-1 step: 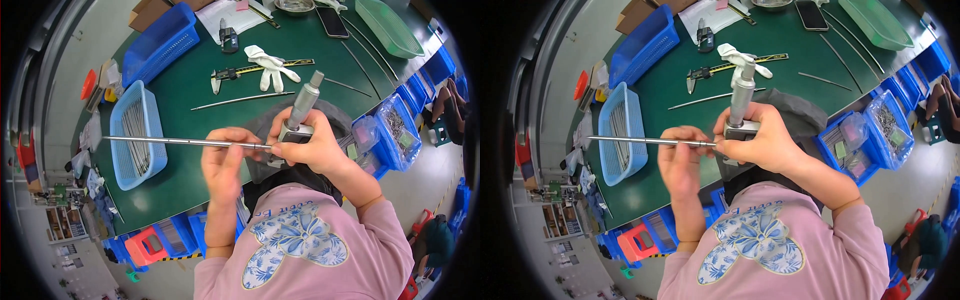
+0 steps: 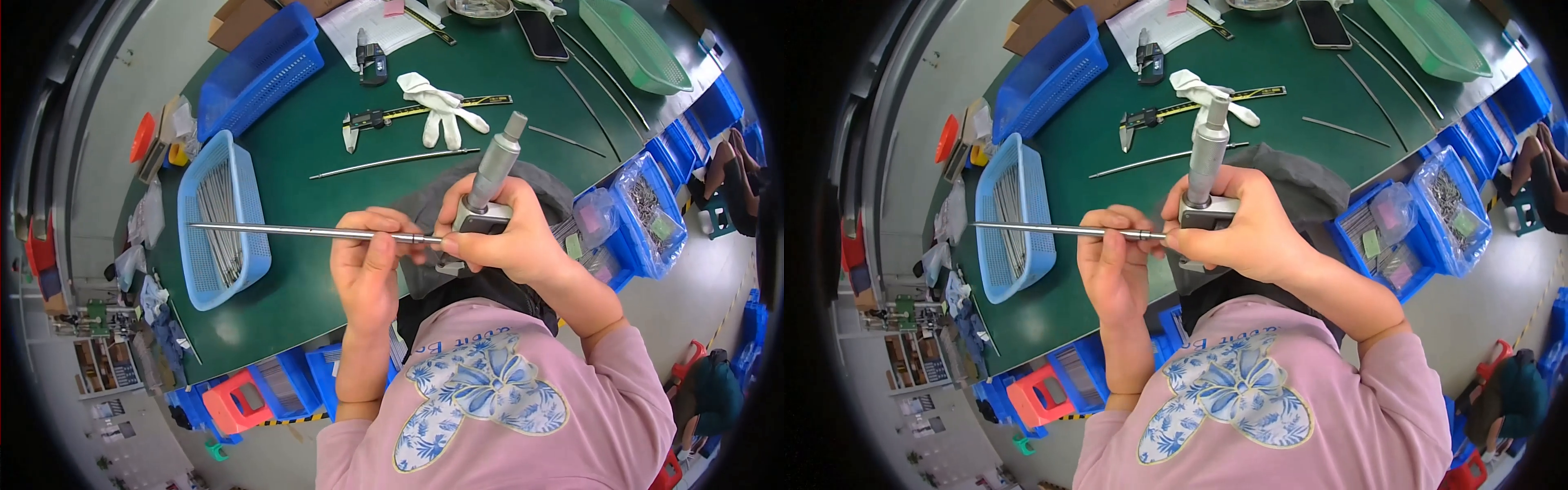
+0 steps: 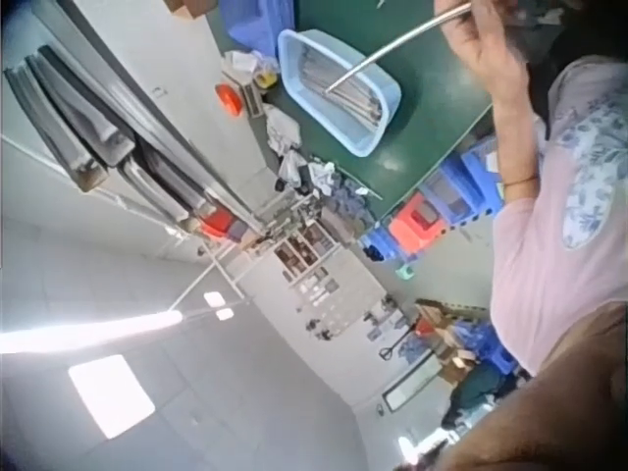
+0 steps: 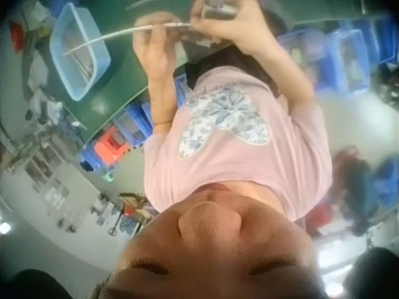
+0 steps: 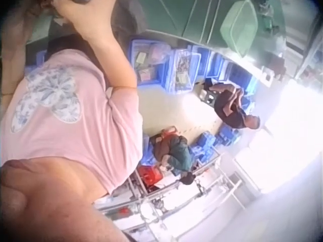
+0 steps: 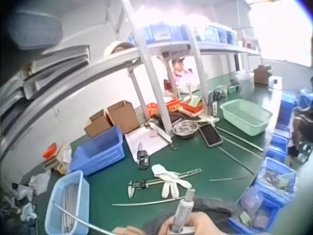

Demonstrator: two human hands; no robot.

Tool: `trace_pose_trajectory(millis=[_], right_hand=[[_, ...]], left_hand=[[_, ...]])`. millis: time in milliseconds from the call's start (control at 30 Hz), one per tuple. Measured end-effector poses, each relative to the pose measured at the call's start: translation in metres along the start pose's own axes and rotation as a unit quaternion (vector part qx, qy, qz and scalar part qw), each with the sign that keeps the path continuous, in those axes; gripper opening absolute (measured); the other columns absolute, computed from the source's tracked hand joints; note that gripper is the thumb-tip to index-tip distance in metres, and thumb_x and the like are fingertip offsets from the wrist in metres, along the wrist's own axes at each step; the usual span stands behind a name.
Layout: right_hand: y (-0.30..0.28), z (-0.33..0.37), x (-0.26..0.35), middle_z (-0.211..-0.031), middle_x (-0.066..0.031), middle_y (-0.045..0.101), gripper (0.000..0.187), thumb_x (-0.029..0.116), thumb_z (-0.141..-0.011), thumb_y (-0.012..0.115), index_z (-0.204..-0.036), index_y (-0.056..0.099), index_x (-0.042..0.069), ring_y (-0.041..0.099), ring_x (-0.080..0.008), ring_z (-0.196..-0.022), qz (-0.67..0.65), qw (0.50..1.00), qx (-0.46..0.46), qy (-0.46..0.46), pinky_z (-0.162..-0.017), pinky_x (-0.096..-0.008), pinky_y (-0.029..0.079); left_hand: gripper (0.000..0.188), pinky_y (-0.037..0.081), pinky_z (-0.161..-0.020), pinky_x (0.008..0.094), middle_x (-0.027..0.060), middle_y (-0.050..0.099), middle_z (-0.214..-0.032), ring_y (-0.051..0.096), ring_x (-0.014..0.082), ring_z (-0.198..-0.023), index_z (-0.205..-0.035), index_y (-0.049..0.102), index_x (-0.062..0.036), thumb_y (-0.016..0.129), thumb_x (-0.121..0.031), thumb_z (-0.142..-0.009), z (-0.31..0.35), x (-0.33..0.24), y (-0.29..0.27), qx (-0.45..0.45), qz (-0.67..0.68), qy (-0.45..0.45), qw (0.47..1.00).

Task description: Measuring the diameter and characteristics of metal rods using a digital micrometer and calipers.

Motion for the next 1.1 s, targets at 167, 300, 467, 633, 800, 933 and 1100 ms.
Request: trace_pose_trajectory(millis=[167,300,467,633,800,933,1100], right_hand=[[-0.003,0.004,0.012,-0.068,-0.0135,0.057,0.028,0.026,-0.075,0.053,-0.082,0.051,-0.001,0.051,-0.0121,-0.046,-0.028,0.999,0.018,-0.034,-0.037,-0.0195,0.039],[-0.007,-0.005,0.001,-0.066,-0.0194,0.056,0.064,0.056,-0.081,0.026,-0.082,0.052,-0.002,0.049,-0.018,-0.043,-0.277,0.956,0.043,0.09,-0.03,-0.0226,0.037],[0.0,-0.006,0.004,-0.064,-0.0196,0.055,0.063,0.052,-0.084,0.021,-0.081,0.052,-0.003,0.048,-0.0182,-0.042,-0.307,0.944,0.069,0.101,-0.029,-0.0229,0.036],[0.003,-0.006,0.007,-0.064,-0.0199,0.055,0.062,0.049,-0.086,0.02,-0.081,0.051,-0.004,0.049,-0.0185,-0.043,-0.283,0.951,0.055,0.112,-0.029,-0.023,0.035],[0.004,-0.006,0.01,-0.064,-0.0198,0.055,0.061,0.048,-0.086,0.02,-0.082,0.051,-0.004,0.049,-0.0186,-0.043,-0.282,0.952,0.068,0.095,-0.029,-0.0228,0.035],[0.007,-0.005,0.009,-0.064,-0.0195,0.055,0.061,0.048,-0.085,0.021,-0.082,0.052,-0.004,0.048,-0.0182,-0.043,-0.289,0.948,0.085,0.101,-0.029,-0.0226,0.035],[0.007,-0.003,0.009,-0.064,-0.0191,0.055,0.064,0.053,-0.083,0.024,-0.081,0.053,-0.004,0.046,-0.0179,-0.04,-0.282,0.951,0.077,0.105,-0.029,-0.0221,0.035]], left_hand=[[0.014,0.047,-0.058,0.028,0.0147,0.052,-0.08,0.054,0.0183,-0.066,-0.089,0.047,0.0018,0.049,-0.011,-0.083,0.003,-0.001,0.004,0.051,0.019,-0.007,0.999],[0.014,0.047,-0.059,0.0285,0.0156,0.052,-0.081,0.054,0.0185,-0.066,-0.088,0.048,0.0022,0.051,-0.011,-0.082,0.008,-0.005,0.025,0.126,-0.016,0.021,0.992],[0.013,0.049,-0.059,0.0285,0.0158,0.052,-0.08,0.056,0.0196,-0.067,-0.087,0.048,0.0025,0.051,-0.009,-0.082,0.012,-0.005,0.03,0.121,0.015,0.009,0.993],[0.013,0.05,-0.057,0.0286,0.0159,0.052,-0.079,0.057,0.0208,-0.066,-0.086,0.048,0.0029,0.052,-0.008,-0.081,0.014,-0.002,0.027,0.1,0.028,-0.025,0.994],[0.013,0.051,-0.058,0.0278,0.0156,0.051,-0.079,0.056,0.0198,-0.066,-0.086,0.048,0.0029,0.052,-0.008,-0.08,0.015,-0.002,0.029,0.104,0.009,-0.022,0.994],[0.014,0.051,-0.059,0.0273,0.0152,0.051,-0.08,0.055,0.0191,-0.067,-0.087,0.048,0.0022,0.053,-0.008,-0.079,0.017,-0.001,0.03,0.105,-0.002,-0.024,0.994],[0.015,0.051,-0.058,0.0273,0.015,0.05,-0.08,0.055,0.0191,-0.067,-0.087,0.048,0.0022,0.054,-0.009,-0.079,0.018,-0.001,0.031,0.105,-0.001,-0.03,0.994]])
Point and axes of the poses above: each hand's wrist, its own z-axis away from the middle knuckle, its own y-axis out of the palm, x = y × z, the point moved 8 cm from there along -z, towards the middle knuckle
